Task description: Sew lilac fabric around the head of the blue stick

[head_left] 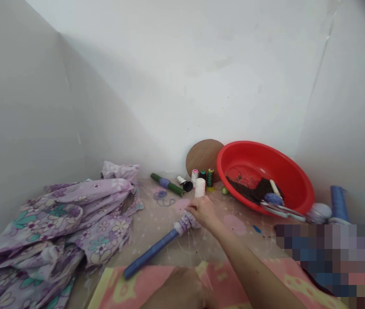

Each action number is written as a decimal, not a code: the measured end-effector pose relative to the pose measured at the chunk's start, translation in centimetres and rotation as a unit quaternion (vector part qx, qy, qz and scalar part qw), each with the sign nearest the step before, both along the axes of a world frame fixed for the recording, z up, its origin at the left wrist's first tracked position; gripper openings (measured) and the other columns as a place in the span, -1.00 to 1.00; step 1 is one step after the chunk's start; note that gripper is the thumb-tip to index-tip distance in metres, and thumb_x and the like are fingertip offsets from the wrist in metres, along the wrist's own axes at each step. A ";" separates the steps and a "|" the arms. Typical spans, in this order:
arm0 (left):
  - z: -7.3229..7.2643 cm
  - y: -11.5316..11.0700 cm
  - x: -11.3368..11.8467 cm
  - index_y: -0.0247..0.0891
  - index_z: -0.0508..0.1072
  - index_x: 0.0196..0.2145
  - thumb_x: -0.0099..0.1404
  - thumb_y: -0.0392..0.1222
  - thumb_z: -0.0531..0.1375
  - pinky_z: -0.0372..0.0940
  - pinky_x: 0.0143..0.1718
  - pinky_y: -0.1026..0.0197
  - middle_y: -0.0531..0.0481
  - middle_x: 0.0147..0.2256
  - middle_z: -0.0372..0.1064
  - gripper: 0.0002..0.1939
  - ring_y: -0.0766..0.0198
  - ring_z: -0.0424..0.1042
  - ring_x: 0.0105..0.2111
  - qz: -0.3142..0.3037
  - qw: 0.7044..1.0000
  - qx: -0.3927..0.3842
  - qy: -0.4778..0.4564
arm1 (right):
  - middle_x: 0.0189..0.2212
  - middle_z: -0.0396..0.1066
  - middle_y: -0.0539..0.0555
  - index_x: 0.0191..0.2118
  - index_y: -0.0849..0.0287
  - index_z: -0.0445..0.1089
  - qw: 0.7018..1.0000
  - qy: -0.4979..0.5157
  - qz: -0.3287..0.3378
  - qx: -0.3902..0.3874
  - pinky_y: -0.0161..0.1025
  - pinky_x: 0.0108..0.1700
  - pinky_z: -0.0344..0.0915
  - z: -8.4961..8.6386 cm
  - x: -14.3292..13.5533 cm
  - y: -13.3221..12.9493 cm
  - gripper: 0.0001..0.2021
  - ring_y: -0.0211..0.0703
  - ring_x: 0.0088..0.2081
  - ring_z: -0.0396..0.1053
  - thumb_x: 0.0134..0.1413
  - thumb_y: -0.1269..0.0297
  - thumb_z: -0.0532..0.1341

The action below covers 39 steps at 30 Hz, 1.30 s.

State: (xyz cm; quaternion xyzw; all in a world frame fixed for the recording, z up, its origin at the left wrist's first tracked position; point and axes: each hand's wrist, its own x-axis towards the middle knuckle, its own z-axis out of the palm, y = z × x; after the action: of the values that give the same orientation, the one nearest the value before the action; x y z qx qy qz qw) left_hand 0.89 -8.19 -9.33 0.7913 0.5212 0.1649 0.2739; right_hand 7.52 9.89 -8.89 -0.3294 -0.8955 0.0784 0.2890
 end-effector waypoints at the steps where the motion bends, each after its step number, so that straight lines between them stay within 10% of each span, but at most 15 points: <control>1: 0.3 -0.1 -0.1 -0.18 0.49 -0.56 0.13 -0.23 0.03 0.03 -0.58 0.38 0.13 -0.65 0.32 -0.75 0.46 0.18 -0.64 -0.016 1.000 0.003 -0.002 | -0.47 0.46 0.04 -0.48 0.14 0.46 0.999 0.042 0.001 -0.025 -0.32 -0.35 0.11 0.3 0.1 0.1 -0.83 -0.21 -0.41 0.34 -0.05 0.29 0.12; 9: 3.5 -0.3 0.1 -0.20 0.50 -0.43 0.07 -0.24 0.09 0.13 -0.42 0.37 0.04 -0.44 0.44 -0.83 0.36 0.34 -0.44 0.091 0.996 0.021 0.005 | -0.61 0.33 -0.02 -0.53 0.20 0.39 0.950 0.306 0.033 -0.060 -0.37 -0.48 0.11 5.7 2.4 -0.6 -0.82 -0.28 -0.52 0.25 -0.09 0.23 0.13; 17: 2.4 0.9 -0.8 -0.26 0.42 -0.54 0.13 -0.24 0.03 0.08 -0.40 0.28 0.01 -0.50 0.38 -0.79 0.28 0.29 -0.39 0.147 0.975 0.126 0.106 | -0.65 0.29 -0.05 -0.56 0.23 0.34 0.898 0.433 0.018 -0.076 -0.38 -0.51 0.12 11.0 5.0 -3.3 -0.85 -0.31 -0.56 0.22 -0.12 0.27 0.15; 27: 1.5 4.1 -2.6 -0.26 0.42 -0.57 0.19 -0.24 -0.03 0.06 -0.43 0.30 -0.03 -0.50 0.31 -0.70 0.26 0.27 -0.34 0.167 0.945 0.215 0.182 | -0.63 0.25 -0.07 -0.52 0.21 0.35 0.883 0.468 0.006 0.003 -0.37 -0.51 0.13 13.4 6.7 -4.9 -0.84 -0.34 -0.57 0.18 -0.10 0.22 0.16; 39: 0.3 7.5 -3.4 -0.11 0.27 -0.02 0.15 0.09 -0.02 0.07 -0.42 0.27 -0.04 -0.41 0.41 -0.53 0.21 0.35 -0.40 0.290 0.933 0.178 0.118 | -0.64 0.24 -0.07 -0.51 0.18 0.34 0.867 0.498 0.024 0.023 -0.38 -0.56 0.18 14.9 7.5 -7.9 -0.86 -0.35 -0.59 0.19 -0.08 0.23 0.16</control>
State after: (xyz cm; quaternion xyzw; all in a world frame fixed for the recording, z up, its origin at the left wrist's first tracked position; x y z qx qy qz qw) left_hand -2.52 -0.73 -9.04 0.6553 0.7187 0.2326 0.0047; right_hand 15.00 1.97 6.04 -0.2183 -0.6421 0.2181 0.7018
